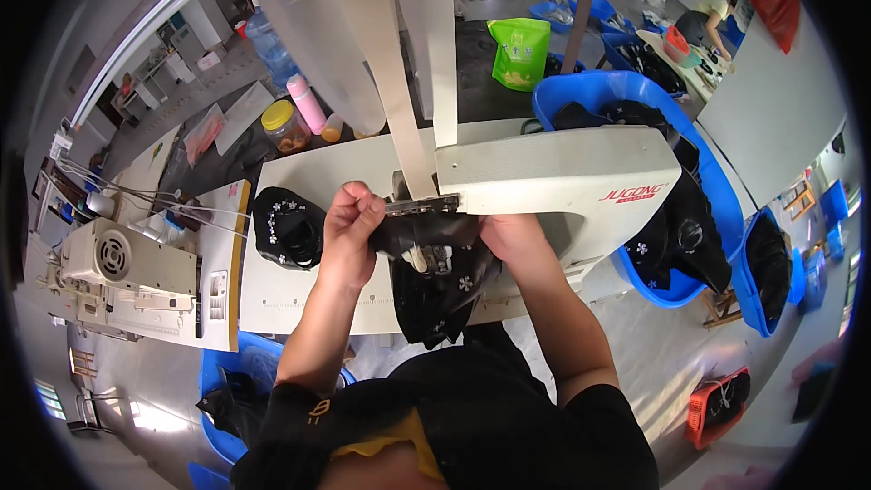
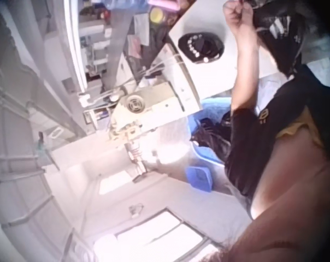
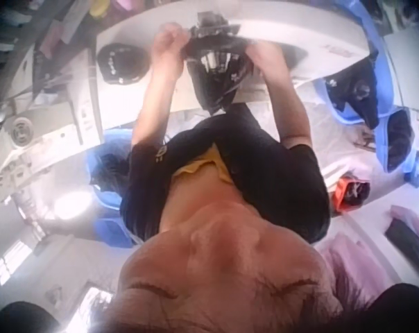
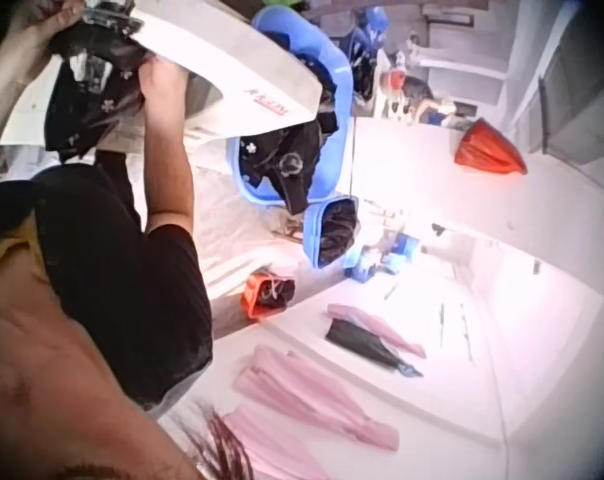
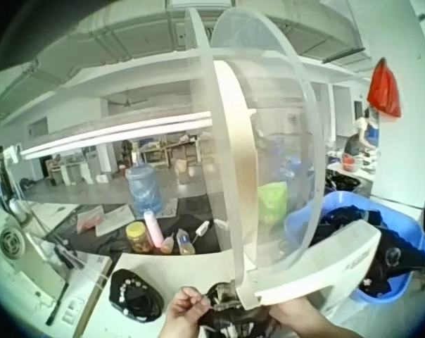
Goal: The person uses a sewing machine to stitch black fabric bags with white floral patterns. They repeatedly pick up bags from a blue bin, position them under the sewing machine's presser foot, and sew along the edges. The person handles the bags one at a time, adjusting their orientation as needed to complete the stitching.
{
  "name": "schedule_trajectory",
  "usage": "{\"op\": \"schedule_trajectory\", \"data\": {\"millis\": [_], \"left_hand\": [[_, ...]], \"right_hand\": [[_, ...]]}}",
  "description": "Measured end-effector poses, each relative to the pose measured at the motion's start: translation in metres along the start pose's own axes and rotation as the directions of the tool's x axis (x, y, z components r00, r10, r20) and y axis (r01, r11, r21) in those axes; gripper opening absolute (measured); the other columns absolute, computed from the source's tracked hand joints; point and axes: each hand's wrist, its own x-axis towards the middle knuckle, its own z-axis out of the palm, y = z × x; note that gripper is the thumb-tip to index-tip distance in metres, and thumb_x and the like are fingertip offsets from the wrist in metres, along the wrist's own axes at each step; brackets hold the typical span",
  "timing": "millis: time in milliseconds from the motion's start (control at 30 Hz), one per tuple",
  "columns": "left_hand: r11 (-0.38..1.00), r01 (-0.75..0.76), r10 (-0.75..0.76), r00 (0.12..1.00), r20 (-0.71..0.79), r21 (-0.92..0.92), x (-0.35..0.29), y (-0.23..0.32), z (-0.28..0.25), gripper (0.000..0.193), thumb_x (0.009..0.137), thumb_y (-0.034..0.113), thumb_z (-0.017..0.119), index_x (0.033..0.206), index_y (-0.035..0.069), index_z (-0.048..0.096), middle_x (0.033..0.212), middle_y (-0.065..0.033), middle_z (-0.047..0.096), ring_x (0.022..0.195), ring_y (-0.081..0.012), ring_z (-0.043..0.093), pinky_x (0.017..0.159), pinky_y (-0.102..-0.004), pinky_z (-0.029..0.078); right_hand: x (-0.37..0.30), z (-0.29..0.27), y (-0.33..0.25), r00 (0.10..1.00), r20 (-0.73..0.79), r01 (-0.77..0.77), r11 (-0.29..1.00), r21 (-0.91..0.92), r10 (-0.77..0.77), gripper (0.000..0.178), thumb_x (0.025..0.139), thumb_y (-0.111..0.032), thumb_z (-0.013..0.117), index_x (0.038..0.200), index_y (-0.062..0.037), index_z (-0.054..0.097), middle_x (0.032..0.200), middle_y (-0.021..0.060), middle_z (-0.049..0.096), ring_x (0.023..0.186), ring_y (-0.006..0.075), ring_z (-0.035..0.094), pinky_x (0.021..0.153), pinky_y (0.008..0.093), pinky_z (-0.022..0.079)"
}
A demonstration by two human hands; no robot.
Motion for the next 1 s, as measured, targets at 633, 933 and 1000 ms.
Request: {"op": "schedule_trajectory", "data": {"millis": [633, 933, 1000], "left_hand": [[-0.316, -0.314, 0.268, 0.876, 0.402, 0.895, -0.045, -0.003, -0.210, 0.022, 0.073, 0.000, 0.061, 0.088, 0.015, 0.066, 0.080, 0.0007, 0.062, 0.082, -0.0198, 0.056, 0.079, -0.0377, 0.036], [-0.506, 0.008, 0.167, 0.982, 0.089, 0.863, -0.085, -0.058, -0.275, 0.017, 0.072, 0.011, 0.054, 0.086, 0.015, 0.064, 0.105, -0.0028, 0.054, 0.107, -0.0239, 0.046, 0.092, -0.0434, 0.031], [-0.521, 0.136, 0.122, 0.989, -0.084, 0.843, -0.080, -0.065, -0.263, 0.035, 0.071, 0.017, 0.060, 0.105, 0.011, 0.057, 0.123, -0.0074, 0.045, 0.121, -0.0278, 0.035, 0.099, -0.0523, 0.024]], "right_hand": [[-0.025, -0.072, 0.008, 0.962, -0.237, -0.209, 0.921, -0.329, 0.134, 0.018, 0.088, -0.011, 0.056, 0.104, -0.0055, 0.056, 0.090, 0.0073, 0.062, 0.074, 0.0147, 0.058, 0.065, 0.0263, 0.046], [-0.074, -0.055, -0.001, 0.964, -0.245, -0.238, 0.743, -0.626, 0.103, 0.010, 0.087, -0.012, 0.057, 0.094, -0.0049, 0.057, 0.078, 0.0040, 0.061, 0.067, 0.0097, 0.052, 0.062, 0.0229, 0.043], [-0.078, -0.045, -0.003, 0.980, -0.182, -0.188, 0.700, -0.689, 0.084, 0.010, 0.086, -0.010, 0.059, 0.094, -0.0029, 0.057, 0.078, 0.0032, 0.060, 0.070, 0.0086, 0.054, 0.064, 0.0222, 0.044]]}}
